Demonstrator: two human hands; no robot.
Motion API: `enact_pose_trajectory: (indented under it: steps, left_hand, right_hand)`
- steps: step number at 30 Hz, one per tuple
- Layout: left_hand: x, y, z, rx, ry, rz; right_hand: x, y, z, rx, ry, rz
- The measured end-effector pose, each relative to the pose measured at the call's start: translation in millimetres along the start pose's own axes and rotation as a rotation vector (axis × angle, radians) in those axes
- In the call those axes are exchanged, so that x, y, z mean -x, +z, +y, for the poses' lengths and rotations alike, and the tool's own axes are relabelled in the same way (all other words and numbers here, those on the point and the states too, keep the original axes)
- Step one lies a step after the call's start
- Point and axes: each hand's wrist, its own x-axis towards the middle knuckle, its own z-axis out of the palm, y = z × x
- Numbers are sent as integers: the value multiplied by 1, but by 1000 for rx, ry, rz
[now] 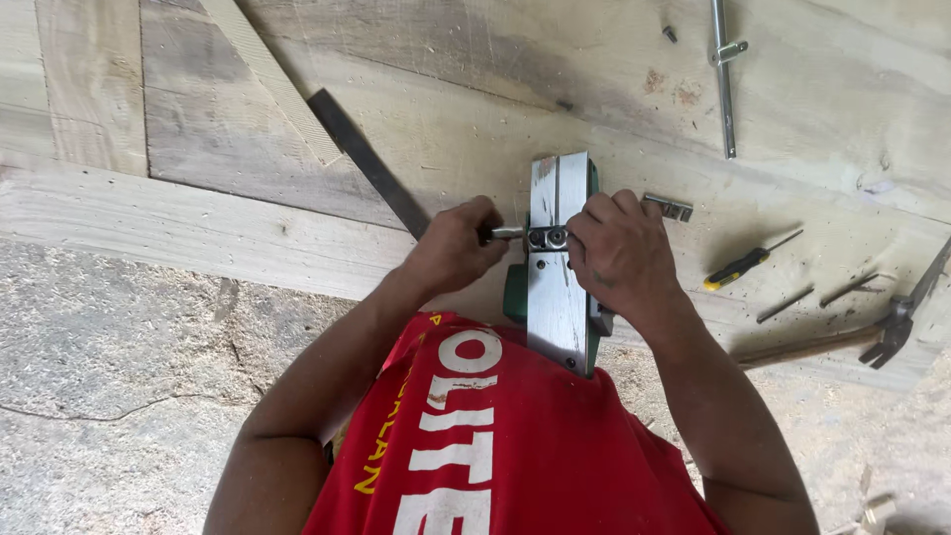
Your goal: The person works on a green electric planer resting on a wooden workbench, turning a metal knob and fitting parts on the tool by hand, then uses a wrench to tighten components. At the end they set the planer aside and gather a hammer, screwdriver and loose screws from the bench.
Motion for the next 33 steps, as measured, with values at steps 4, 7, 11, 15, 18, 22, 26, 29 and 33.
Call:
enact_pose_trajectory:
  steps: [4,7,11,15,18,22,26,29,33]
  left_hand:
    - [-4,0,24,3,38,-19]
    - [-8,-1,34,-24,-1,-51]
    - [-7,0,39,-18,-53,-63]
    - [-4,4,39,-124,-12,-26]
    - [-6,7,32,-229,-12,-67]
    - [-6,14,19,-371,398,50]
    - [4,16,11,-416,784,254]
    - [6,17,13,78,284,86]
    - [-1,24,18,-28,8,-1]
  right_hand:
    - [4,7,0,-37,25,75]
    - [9,12,-3,-71,49,131]
    - [13,13,-6,-88,44,183]
    - [11,14,-11,-124,64,156]
    - [6,16,-15,-101,13,129]
    - [-1,19,-14,-73,-5,-8]
    - [-8,21,-12,-81,43,-92]
    - [-11,23,-12,-101,90,-134]
    - [-9,24,-10,-97,81,-125]
